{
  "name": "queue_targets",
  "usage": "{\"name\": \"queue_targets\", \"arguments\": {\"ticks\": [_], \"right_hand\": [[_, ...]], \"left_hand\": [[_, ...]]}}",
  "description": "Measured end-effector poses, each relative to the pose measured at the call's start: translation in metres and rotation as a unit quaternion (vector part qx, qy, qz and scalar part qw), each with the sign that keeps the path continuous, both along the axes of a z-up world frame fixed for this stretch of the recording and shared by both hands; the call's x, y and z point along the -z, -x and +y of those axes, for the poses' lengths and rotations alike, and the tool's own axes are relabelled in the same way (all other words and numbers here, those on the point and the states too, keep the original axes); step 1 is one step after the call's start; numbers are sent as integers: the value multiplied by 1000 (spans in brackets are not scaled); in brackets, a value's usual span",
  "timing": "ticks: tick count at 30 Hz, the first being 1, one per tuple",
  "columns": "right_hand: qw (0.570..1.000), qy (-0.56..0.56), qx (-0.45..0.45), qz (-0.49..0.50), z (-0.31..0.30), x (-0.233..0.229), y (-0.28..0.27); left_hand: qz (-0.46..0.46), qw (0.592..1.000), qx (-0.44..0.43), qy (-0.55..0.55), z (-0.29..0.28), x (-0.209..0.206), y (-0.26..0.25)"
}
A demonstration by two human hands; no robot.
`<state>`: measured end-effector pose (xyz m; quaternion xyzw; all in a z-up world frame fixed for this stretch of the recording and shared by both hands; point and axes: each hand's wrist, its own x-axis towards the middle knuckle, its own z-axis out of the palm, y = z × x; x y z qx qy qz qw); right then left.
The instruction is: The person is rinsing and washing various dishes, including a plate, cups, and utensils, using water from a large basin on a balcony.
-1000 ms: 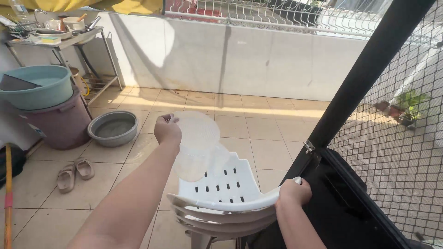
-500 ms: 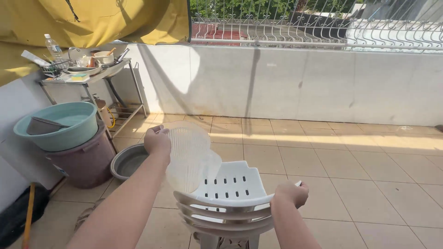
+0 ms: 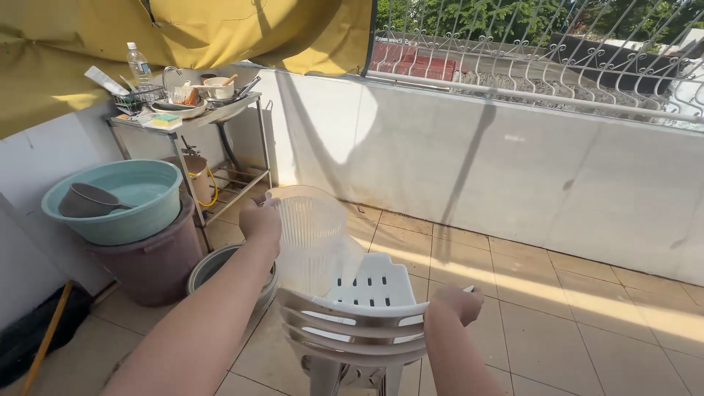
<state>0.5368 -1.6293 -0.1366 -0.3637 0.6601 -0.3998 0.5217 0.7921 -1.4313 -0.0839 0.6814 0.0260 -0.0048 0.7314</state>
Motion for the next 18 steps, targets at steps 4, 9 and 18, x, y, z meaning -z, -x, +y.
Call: {"name": "queue_targets", "arguments": {"ticks": [4, 9, 18], "right_hand": [[999, -3, -43, -8, -38, -15, -50], [990, -12, -133, 52, -93, -22, -116], [925, 247, -198, 210, -234, 104, -235]], "left_hand": [[2, 999, -33, 16, -26, -2, -53], [-14, 997, -45, 56, -58, 9, -134], [-12, 995, -95, -6, -118, -1, -226]]}}
